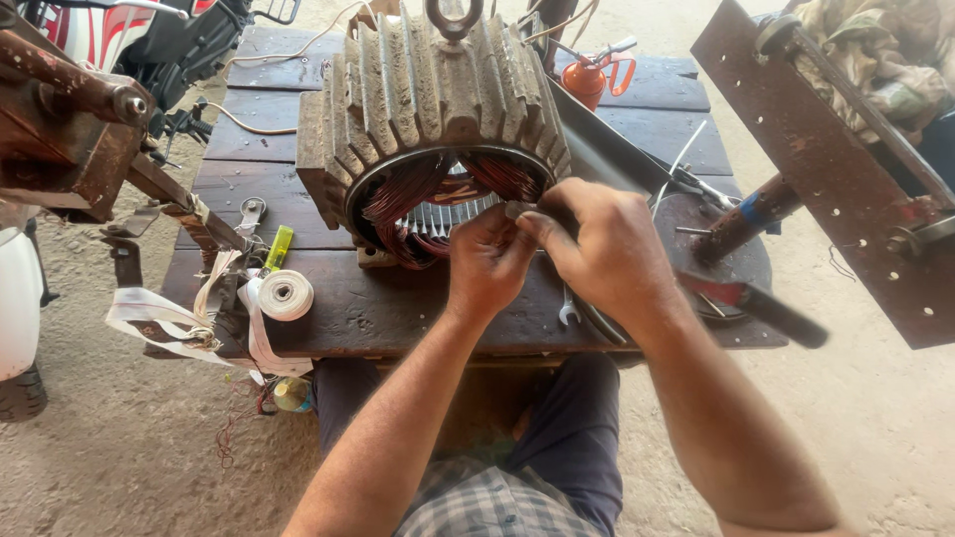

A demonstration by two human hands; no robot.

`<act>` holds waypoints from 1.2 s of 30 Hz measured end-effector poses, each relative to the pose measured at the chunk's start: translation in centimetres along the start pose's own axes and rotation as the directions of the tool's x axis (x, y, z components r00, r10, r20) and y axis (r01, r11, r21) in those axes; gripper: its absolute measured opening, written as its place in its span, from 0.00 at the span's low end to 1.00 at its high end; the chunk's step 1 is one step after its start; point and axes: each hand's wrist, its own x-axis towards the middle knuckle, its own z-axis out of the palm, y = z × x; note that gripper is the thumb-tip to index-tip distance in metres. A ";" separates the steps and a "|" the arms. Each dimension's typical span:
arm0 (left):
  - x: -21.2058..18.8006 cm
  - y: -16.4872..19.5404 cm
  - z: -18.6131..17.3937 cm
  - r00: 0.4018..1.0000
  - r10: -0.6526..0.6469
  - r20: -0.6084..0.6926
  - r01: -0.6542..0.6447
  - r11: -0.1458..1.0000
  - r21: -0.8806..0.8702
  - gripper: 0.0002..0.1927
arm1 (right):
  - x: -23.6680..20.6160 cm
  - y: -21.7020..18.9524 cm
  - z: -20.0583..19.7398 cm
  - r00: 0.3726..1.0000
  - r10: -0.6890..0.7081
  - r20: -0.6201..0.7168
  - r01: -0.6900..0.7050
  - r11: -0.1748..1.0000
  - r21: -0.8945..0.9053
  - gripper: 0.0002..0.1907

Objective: The person works on an electric motor stator clamped on a wooden workbench. They use pliers to trim and bend copper wire ends in the slots, cut a strip of sheet metal with scissors, and press the cut strip into the stator slots as insulation.

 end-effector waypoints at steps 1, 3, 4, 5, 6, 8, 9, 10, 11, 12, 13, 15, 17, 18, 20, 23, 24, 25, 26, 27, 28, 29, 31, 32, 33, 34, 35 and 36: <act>0.1 0.2 -0.1 0.999 0.031 0.009 -0.032 0.999 0.024 0.05 | -0.1 0.4 0.2 1.000 -0.009 -0.006 0.009 0.999 0.031 0.11; 0.5 0.6 -0.3 0.999 0.038 0.034 -0.043 0.986 0.161 0.05 | -0.3 1.3 0.4 1.000 -0.016 -0.016 0.017 0.995 0.095 0.10; 0.6 0.7 -0.4 0.998 0.041 0.049 -0.051 0.972 0.228 0.05 | -0.3 1.7 0.5 1.000 0.007 -0.006 -0.006 0.988 0.156 0.09; 0.6 0.9 -0.4 0.996 0.072 0.043 -0.081 0.967 0.243 0.05 | -0.3 2.1 0.5 1.000 0.030 0.003 -0.030 0.976 0.215 0.08; 0.6 1.1 -0.3 0.994 0.106 0.039 -0.113 0.959 0.258 0.05 | -0.3 2.4 0.5 0.999 0.051 0.012 -0.053 0.961 0.272 0.08; 0.8 1.3 -0.1 0.991 0.133 0.031 -0.137 0.954 0.268 0.05 | -0.1 2.7 0.3 0.990 0.130 0.046 -0.137 0.895 0.425 0.06; 0.8 1.3 0.1 0.992 0.123 0.026 -0.125 0.957 0.263 0.04 | 0.0 2.7 0.1 0.984 0.165 0.070 -0.178 0.850 0.496 0.06; 0.8 1.3 0.2 0.994 0.112 0.019 -0.113 0.959 0.259 0.04 | -0.1 2.6 -0.5 0.958 0.280 0.066 -0.275 0.820 0.503 0.05; 0.8 1.3 0.2 0.991 0.134 0.026 -0.136 0.954 0.267 0.04 | -0.2 2.4 -1.4 0.917 0.393 0.068 -0.371 0.777 0.508 0.04; 0.8 1.3 0.1 0.988 0.152 0.031 -0.154 0.949 0.277 0.04 | -0.3 2.2 -2.4 0.920 0.386 -0.061 -0.254 0.710 0.657 0.05; 0.8 1.3 0.1 0.985 0.170 0.038 -0.174 0.943 0.285 0.04 | -0.4 2.1 -3.6 0.899 0.394 -0.191 -0.110 0.625 0.772 0.08; 0.7 1.3 0.1 0.991 0.128 0.028 -0.131 0.958 0.254 0.04 | -1.0 2.2 -6.3 0.887 0.249 -0.389 0.172 0.603 0.779 0.06; 0.7 1.3 0.2 0.994 0.107 0.022 -0.109 0.972 0.209 0.04 | -1.7 2.5 -6.5 0.906 0.276 -0.321 0.027 0.718 0.695 0.06; 0.7 1.4 0.3 0.995 0.102 0.013 -0.103 0.978 0.181 0.04 | -2.1 2.8 -6.5 0.912 0.291 -0.289 -0.042 0.767 0.640 0.07; 0.6 1.7 0.5 0.998 0.061 -0.008 -0.058 0.980 0.191 0.04 | -2.8 3.6 -4.4 0.942 0.295 -0.158 -0.119 0.736 0.666 0.09; 0.7 2.1 0.7 1.000 0.012 -0.025 -0.005 0.964 0.265 0.04 | -3.4 4.8 -1.7 0.947 0.311 -0.077 -0.179 0.714 0.677 0.14; 0.7 2.3 0.7 1.000 0.023 -0.017 -0.018 0.965 0.263 0.04 | -3.6 4.9 -1.0 0.957 0.283 -0.061 -0.176 0.735 0.655 0.14; 0.7 2.4 0.6 0.999 0.035 -0.012 -0.031 0.965 0.261 0.04 | -3.6 5.0 -0.4 0.966 0.254 -0.043 -0.170 0.756 0.632 0.15; 0.8 2.4 0.5 0.998 0.060 -0.008 -0.055 0.959 0.278 0.04 | -3.4 5.0 0.2 0.970 0.244 -0.012 -0.181 0.748 0.638 0.17; 0.8 2.4 0.4 0.997 0.082 -0.001 -0.078 0.952 0.295 0.04 | -3.1 4.8 0.9 0.972 0.236 0.020 -0.193 0.740 0.645 0.19; 0.7 2.5 0.2 0.995 0.095 0.007 -0.092 0.946 0.311 0.05 | -3.1 4.5 1.5 0.970 0.235 0.056 -0.214 0.729 0.651 0.21; 0.6 2.5 0.1 0.995 0.094 0.023 -0.097 0.934 0.343 0.04 | -2.9 4.3 1.8 0.977 0.203 0.061 -0.196 0.754 0.627 0.20; 0.8 2.3 -0.3 0.993 0.104 0.052 -0.117 0.907 0.404 0.04 | -2.0 4.3 1.9 0.989 0.130 0.068 -0.145 0.804 0.576 0.17; 0.9 2.2 -0.4 0.990 0.124 0.071 -0.142 0.915 0.378 0.04 | -1.7 4.4 1.7 0.987 0.133 0.093 -0.162 0.798 0.580 0.16; 1.0 2.2 -0.5 0.986 0.144 0.088 -0.166 0.922 0.351 0.04 | -1.4 4.5 1.4 0.984 0.136 0.118 -0.179 0.792 0.583 0.15; 1.1 2.1 -0.5 0.981 0.164 0.105 -0.190 0.928 0.322 0.04 | -1.3 4.6 1.1 0.980 0.139 0.143 -0.197 0.786 0.586 0.14; 1.1 2.0 -0.4 0.985 0.141 0.102 -0.167 0.930 0.327 0.04 | -1.4 4.7 0.8 0.984 0.136 0.119 -0.180 0.810 0.558 0.14; 1.1 2.0 -0.4 0.988 0.119 0.099 -0.145 0.932 0.332 0.05 | -1.7 4.8 0.3 0.987 0.131 0.096 -0.162 0.834 0.528 0.14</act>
